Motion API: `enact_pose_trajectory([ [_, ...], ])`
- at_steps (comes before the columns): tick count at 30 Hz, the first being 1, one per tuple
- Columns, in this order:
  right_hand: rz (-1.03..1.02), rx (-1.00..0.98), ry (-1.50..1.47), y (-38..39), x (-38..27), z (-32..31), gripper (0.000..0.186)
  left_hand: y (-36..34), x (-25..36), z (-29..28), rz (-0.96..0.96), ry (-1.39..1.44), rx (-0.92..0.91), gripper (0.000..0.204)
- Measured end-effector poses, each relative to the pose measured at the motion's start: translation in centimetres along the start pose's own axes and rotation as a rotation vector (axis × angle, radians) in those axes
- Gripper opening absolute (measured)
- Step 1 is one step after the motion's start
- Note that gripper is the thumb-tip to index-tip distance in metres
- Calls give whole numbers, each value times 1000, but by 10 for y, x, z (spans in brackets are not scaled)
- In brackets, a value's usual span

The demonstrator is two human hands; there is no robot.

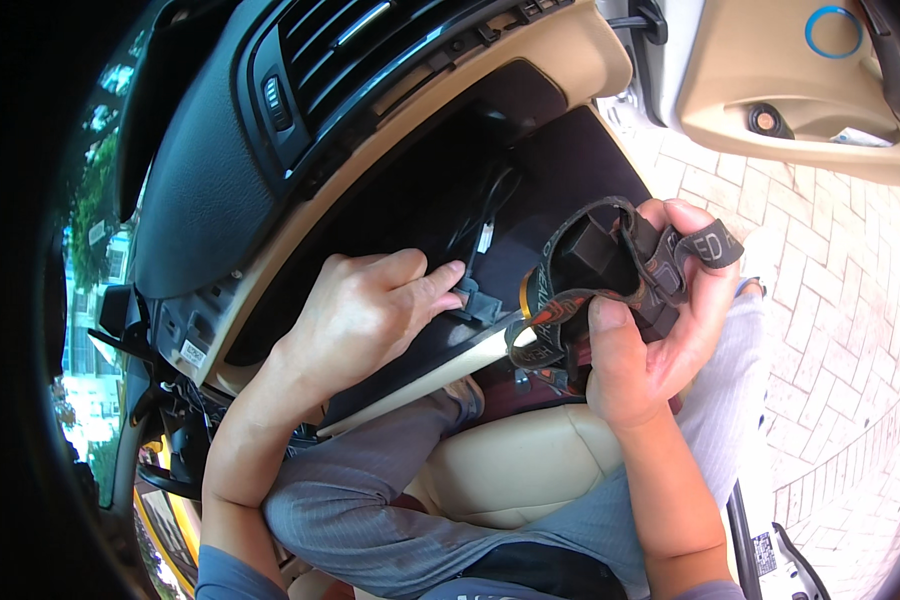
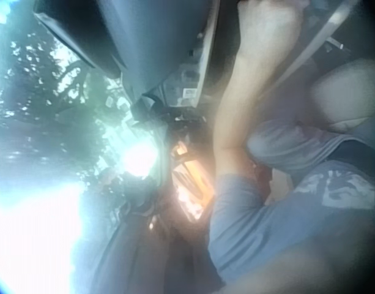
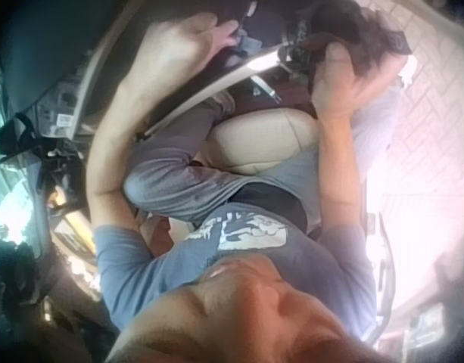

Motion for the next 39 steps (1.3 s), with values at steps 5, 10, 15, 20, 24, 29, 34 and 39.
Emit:
enact_pose_trajectory([
  [5, -16, -21, -31, 0, 2, 0, 66, 0, 0, 2, -14, 2, -20, 19],
  [10, -17, -17, -25, 0, 3, -1, 66, 0, -2, 3, -63, 49, -25, 19],
  [15, -3, -20, -19, 0, 2, -2, 66, 0, -4, 5, -76, 78, -22, 18],
  [20, -3, -15, -8, 0, 3, -3, 66, 0, -6, 8, -97, 130, -48, 18],
  [24, 2, -20, -17, 0, 3, -3, 66, -1, -6, 8, -87, 122, -41, 18],
  [29, 8, -12, -26, 0, 3, -2, 66, -1, -5, 7, -59, 83, -69, 20],
  [34, -2, -23, -26, 0, 3, -2, 65, 0, -1, 2, 42, -24, -24, 24],
  [39, 8, -14, -16, 0, 3, -3, 65, 2, 1, 3, 114, -111, -26, 27],
])
Point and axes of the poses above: each hand's wrist, its own y-axis away from the middle knuckle, its own z-axis out of the palm, x = y × z, the point moved 5 cm from there along -y, towards the middle knuckle, and after that the axes turned 13 degrees about -y, right-handed, at the moved point
